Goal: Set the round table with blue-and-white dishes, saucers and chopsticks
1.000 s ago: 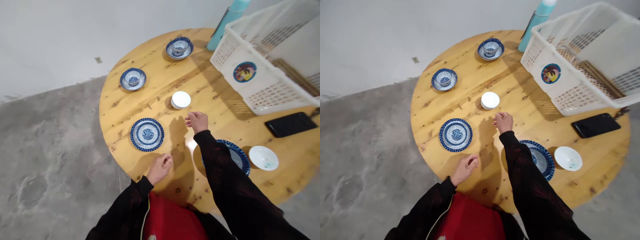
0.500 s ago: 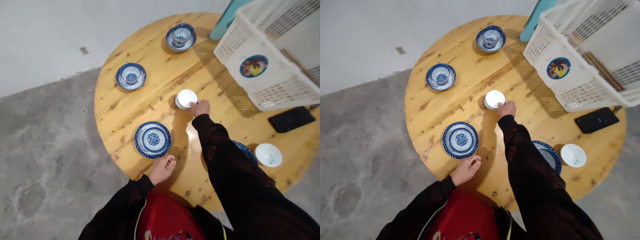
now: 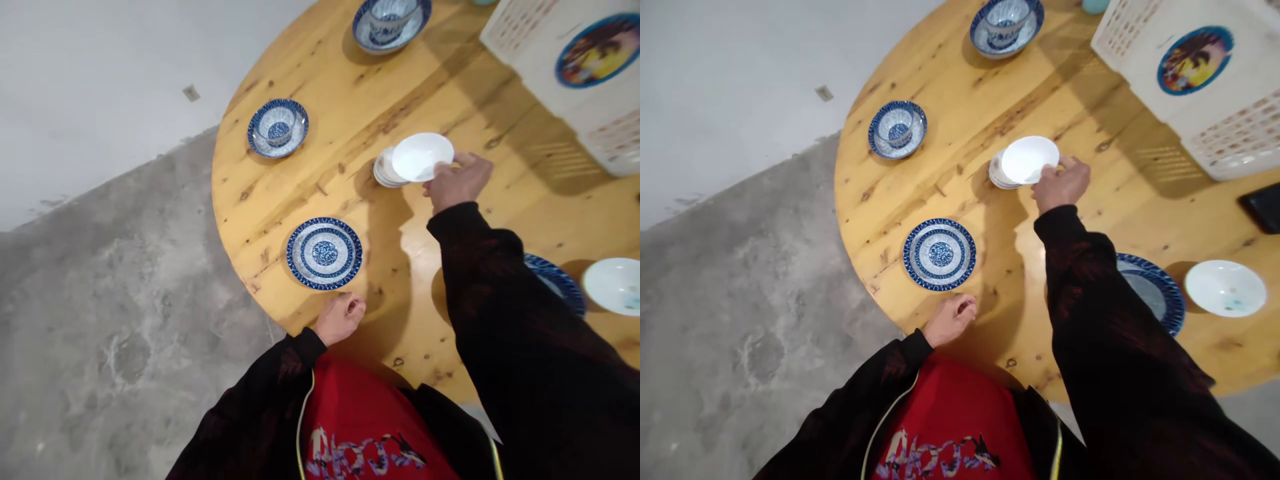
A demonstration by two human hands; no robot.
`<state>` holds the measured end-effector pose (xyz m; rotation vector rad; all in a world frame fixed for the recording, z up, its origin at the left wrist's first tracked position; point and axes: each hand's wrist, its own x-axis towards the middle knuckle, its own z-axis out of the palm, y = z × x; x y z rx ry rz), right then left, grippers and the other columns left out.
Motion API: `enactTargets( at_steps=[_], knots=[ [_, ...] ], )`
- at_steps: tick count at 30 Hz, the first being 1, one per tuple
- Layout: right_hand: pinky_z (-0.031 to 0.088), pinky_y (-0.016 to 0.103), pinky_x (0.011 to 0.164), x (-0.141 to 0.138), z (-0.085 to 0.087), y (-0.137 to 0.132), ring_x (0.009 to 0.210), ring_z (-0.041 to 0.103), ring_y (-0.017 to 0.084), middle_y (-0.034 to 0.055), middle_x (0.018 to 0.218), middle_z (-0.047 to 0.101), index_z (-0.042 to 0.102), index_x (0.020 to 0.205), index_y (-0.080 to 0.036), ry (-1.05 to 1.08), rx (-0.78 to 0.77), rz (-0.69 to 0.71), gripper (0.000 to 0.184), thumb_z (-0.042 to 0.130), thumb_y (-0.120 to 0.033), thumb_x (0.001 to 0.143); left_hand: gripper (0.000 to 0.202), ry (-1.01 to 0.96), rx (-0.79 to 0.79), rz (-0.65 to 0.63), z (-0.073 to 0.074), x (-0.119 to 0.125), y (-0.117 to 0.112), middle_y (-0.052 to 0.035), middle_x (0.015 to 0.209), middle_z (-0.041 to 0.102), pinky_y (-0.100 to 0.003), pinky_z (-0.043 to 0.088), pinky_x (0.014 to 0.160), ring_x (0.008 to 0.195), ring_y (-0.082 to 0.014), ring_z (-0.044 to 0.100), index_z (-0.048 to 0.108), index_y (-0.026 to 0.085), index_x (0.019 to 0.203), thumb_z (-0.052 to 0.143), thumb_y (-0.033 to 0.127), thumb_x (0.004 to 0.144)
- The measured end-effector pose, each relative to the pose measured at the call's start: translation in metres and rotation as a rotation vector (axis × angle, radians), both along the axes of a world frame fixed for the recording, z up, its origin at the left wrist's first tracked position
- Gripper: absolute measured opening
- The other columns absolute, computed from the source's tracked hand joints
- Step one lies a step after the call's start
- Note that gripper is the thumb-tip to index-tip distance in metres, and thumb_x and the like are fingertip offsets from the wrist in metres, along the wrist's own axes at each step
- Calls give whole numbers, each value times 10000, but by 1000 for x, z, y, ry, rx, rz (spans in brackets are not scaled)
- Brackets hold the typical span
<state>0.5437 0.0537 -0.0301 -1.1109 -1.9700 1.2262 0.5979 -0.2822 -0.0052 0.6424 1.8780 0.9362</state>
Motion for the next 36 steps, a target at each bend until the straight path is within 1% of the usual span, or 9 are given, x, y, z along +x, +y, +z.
enactTargets(
  at_steps=[2,4,6,8,11,15,22,28,36],
  knots=[
    [430,266,432,20,17,-26,496,563,147,-10,589,511,630,987,-75,-29,-55,-187,209,527,-195,850,191,-9,37,-9,-5,2,-2,-10,768,677,-240,442,680,661,-129,555,671,163,943,503,248,915],
    [406,238,394,48,29,-57,451,540,136,-25,534,513,642,922,-113,-35,-106,-224,152,568,-196,819,178,-48,81,-8,-10,4,-2,-7,755,668,-235,446,681,667,-125,564,659,160,919,505,247,920],
    [401,230,369,83,30,-90,417,525,130,-26,521,535,650,894,-129,-47,-146,-211,146,582,-218,800,197,-106,115,9,-17,8,1,-14,771,673,-237,466,703,709,-131,604,648,157,916,497,281,943],
    [409,231,364,119,23,-122,404,527,131,-22,535,562,668,908,-132,-94,-158,-185,190,590,-261,794,224,-179,126,42,-26,13,4,-29,824,691,-241,492,725,747,-134,646,639,154,961,487,319,964],
    [423,243,372,164,2,-164,393,524,138,-12,547,589,685,970,-130,-171,-190,-151,287,583,-346,812,257,-293,97,99,-36,21,9,-48,874,706,-241,516,709,734,-127,675,610,151,1036,494,373,977],
    [473,286,423,190,-21,-199,440,580,180,34,591,639,685,995,-123,-188,-263,-159,379,553,-436,828,305,-368,77,133,-41,24,14,-60,846,702,-231,524,664,688,-115,667,574,156,889,523,446,968],
    [512,306,502,182,-29,-205,513,616,204,37,594,643,690,1020,-137,-202,-236,-144,430,496,-475,837,346,-360,86,217,-43,20,27,-55,770,696,-203,516,595,619,-105,655,600,144,863,535,467,968],
    [503,299,446,174,-30,-201,485,611,200,50,655,675,669,1136,-111,-148,-286,-160,494,523,-473,835,322,-380,73,285,-40,16,36,-54,740,682,-186,511,561,579,-94,641,573,143,824,503,406,996],
    [500,282,439,175,-30,-193,447,579,165,35,683,674,675,1147,-125,-173,-250,-100,460,518,-425,835,310,-386,55,295,-38,15,41,-46,734,669,-171,489,546,570,-83,624,572,136,825,491,375,1006]
  ],
)
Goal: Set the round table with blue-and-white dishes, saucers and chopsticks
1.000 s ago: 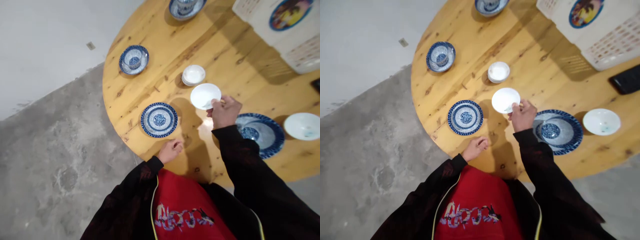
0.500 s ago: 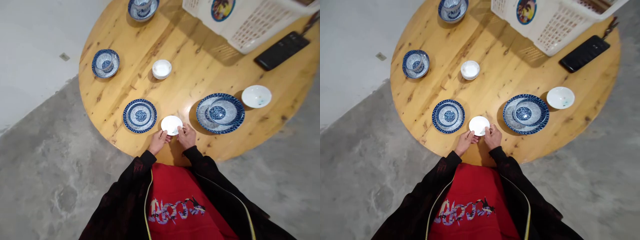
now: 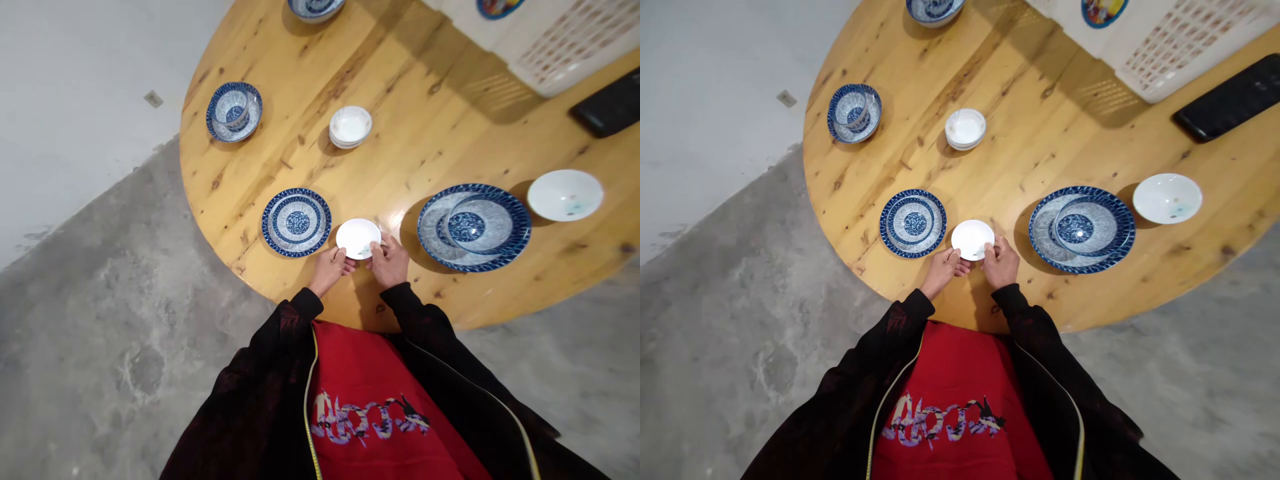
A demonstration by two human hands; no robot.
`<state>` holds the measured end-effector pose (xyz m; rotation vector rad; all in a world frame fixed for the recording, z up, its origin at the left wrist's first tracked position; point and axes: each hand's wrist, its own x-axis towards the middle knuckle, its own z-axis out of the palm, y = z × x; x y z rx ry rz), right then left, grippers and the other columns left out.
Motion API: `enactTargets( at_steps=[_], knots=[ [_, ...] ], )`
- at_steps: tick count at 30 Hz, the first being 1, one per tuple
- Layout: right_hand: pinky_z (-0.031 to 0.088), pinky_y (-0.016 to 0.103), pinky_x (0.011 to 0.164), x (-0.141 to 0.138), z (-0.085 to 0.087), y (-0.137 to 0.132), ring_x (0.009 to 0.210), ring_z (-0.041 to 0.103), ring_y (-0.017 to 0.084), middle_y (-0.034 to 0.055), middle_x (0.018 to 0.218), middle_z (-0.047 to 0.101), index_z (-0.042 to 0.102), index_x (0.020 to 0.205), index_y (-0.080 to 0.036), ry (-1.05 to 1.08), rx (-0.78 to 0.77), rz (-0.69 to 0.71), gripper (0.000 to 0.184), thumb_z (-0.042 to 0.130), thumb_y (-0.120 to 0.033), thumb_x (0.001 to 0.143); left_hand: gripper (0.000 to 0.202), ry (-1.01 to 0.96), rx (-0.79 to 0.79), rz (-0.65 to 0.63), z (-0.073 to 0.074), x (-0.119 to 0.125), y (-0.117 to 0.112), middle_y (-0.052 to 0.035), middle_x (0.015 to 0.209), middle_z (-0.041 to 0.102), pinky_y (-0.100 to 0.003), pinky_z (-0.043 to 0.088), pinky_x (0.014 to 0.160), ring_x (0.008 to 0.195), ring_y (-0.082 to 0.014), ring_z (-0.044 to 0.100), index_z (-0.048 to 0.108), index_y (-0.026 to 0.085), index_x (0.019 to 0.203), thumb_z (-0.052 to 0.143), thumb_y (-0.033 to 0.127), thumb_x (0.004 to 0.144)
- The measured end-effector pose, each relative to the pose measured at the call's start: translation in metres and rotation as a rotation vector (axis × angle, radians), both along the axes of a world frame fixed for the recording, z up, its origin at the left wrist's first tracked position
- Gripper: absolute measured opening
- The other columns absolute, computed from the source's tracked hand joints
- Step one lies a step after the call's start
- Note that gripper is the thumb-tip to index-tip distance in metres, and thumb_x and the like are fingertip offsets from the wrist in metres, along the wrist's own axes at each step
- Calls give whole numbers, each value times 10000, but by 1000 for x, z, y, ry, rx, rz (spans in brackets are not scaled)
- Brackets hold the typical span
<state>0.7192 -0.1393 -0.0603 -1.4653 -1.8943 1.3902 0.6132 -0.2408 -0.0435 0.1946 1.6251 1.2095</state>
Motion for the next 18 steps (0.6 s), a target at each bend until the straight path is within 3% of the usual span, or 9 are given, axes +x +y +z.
enactTargets(
  at_steps=[10,18],
  knots=[
    [497,302,446,-3,11,-1,436,546,169,15,614,619,684,1082,-126,-21,-19,2,421,516,-421,833,274,7,22,-18,2,0,-3,-48,735,679,-201,504,561,579,-102,644,575,135,844,456,314,1015],
    [479,288,447,2,4,0,432,563,166,-3,597,608,683,1045,-152,2,-5,23,403,532,-474,857,334,18,26,-24,-3,2,-2,-51,742,677,-178,503,553,589,-96,647,578,134,862,486,419,1009]
  ],
)
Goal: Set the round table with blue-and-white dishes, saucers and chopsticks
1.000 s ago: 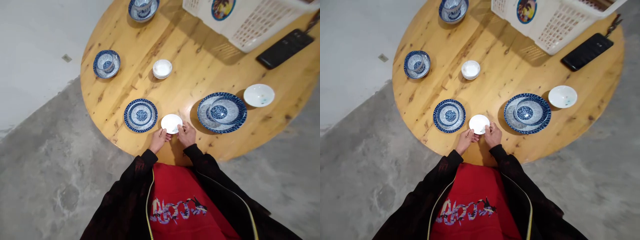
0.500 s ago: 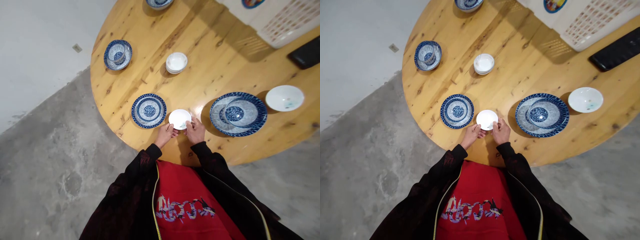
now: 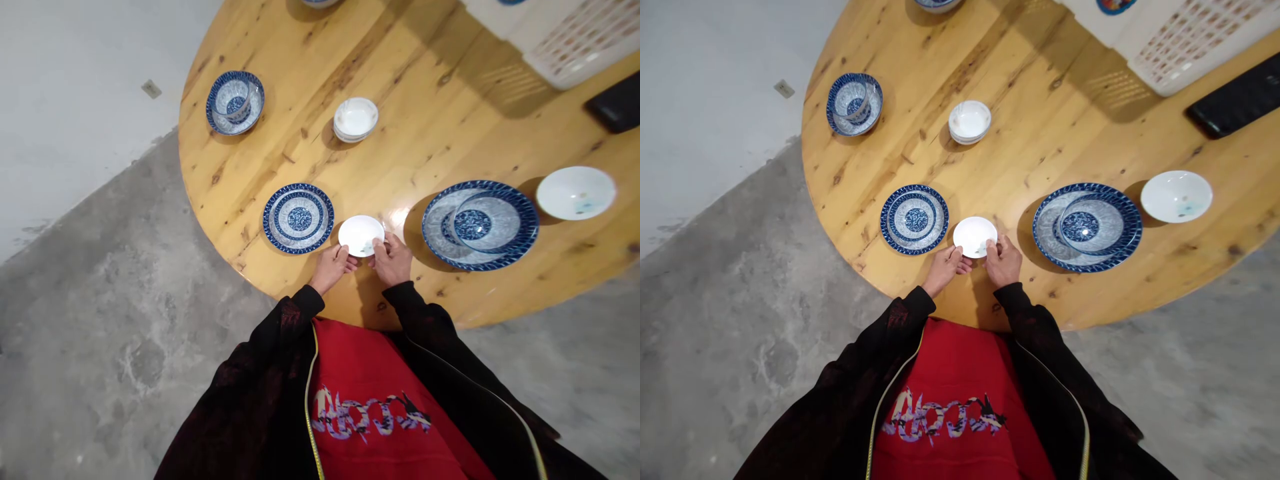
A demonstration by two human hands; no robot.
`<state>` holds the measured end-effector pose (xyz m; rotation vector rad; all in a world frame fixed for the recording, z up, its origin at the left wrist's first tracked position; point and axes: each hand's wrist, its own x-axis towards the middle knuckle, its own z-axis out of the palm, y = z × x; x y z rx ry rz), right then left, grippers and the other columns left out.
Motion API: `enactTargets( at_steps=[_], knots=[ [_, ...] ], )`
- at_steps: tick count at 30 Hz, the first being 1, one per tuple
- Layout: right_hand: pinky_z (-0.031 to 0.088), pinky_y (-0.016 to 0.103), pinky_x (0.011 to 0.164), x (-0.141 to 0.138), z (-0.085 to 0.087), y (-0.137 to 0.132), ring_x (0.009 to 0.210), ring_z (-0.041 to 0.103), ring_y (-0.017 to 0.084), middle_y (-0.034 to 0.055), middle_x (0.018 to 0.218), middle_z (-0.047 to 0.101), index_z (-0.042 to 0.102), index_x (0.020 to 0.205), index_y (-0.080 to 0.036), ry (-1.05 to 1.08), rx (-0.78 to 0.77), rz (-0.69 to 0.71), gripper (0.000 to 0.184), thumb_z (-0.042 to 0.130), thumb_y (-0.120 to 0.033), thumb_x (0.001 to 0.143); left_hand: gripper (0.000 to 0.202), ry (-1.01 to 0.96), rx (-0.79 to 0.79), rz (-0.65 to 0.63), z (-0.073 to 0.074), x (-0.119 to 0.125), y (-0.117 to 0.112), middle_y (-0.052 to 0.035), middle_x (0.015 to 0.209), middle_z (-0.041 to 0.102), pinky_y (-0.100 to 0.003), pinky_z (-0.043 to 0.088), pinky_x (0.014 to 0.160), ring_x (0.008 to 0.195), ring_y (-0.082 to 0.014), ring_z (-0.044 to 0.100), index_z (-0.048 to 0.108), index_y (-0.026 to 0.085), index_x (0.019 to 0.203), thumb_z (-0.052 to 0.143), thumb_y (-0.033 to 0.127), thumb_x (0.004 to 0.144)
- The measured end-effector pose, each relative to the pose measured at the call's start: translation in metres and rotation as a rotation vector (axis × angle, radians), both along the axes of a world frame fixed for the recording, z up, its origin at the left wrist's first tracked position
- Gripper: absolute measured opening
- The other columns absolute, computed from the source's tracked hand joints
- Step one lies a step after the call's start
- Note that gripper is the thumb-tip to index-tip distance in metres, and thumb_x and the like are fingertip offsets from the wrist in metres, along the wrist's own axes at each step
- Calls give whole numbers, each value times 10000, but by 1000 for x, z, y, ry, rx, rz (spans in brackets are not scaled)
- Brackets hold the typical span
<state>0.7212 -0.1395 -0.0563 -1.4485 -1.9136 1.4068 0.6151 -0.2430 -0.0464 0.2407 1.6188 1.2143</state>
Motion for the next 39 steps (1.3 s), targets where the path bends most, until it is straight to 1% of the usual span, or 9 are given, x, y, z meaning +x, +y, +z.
enactTargets(
  at_steps=[7,12,18,23,28,30,33,36,39],
  knots=[
    [452,291,413,4,3,0,417,544,168,-7,579,602,655,1030,-163,78,-121,-71,447,536,-563,870,414,24,-11,5,3,2,-17,-51,740,677,-198,515,569,601,-105,652,588,139,849,475,510,992],
    [443,278,431,30,6,-8,431,545,155,-13,574,603,652,988,-171,115,-224,-122,487,543,-628,858,387,20,-73,17,9,4,-60,-32,710,654,-206,515,565,584,-105,651,603,128,866,513,490,968],
    [446,279,444,65,17,-45,451,544,152,0,597,616,668,915,-177,123,-324,-88,504,588,-667,826,419,74,-151,116,21,8,-116,-32,724,669,-205,521,564,594,-110,666,617,136,868,591,553,900],
    [464,292,458,57,25,-72,452,538,158,-3,572,604,664,900,-204,204,-412,79,438,616,-629,807,469,127,-226,239,35,32,-146,-44,762,692,-233,558,594,625,-131,692,619,148,905,578,615,889],
    [466,303,451,41,29,-81,443,545,170,5,563,604,669,896,-221,225,-426,309,393,593,-599,818,445,179,-276,236,42,51,-165,-50,784,704,-240,567,611,639,-132,693,629,155,915,578,597,891],
    [463,304,449,39,29,-85,439,549,173,4,561,605,671,897,-223,216,-393,338,389,586,-594,819,451,208,-271,249,41,47,-169,-50,788,701,-240,564,615,642,-130,688,638,154,922,579,600,883],
    [482,311,457,38,29,-94,455,570,185,3,567,611,664,904,-228,213,-349,288,370,581,-577,812,452,249,-215,235,37,31,-174,-47,789,696,-237,557,613,646,-128,682,643,157,912,574,602,875],
    [494,315,462,33,28,-111,447,566,184,-4,560,609,659,888,-232,201,-293,187,339,574,-548,802,419,294,-135,141,36,4,-183,-39,789,700,-236,555,625,656,-129,685,646,163,915,572,574,879],
    [489,316,477,18,26,-140,433,560,178,-8,552,609,665,883,-226,197,-214,100,318,570,-516,796,391,345,-85,58,38,-29,-205,-33,789,706,-247,558,641,670,-140,694,652,170,930,570,550,886]
  ],
)
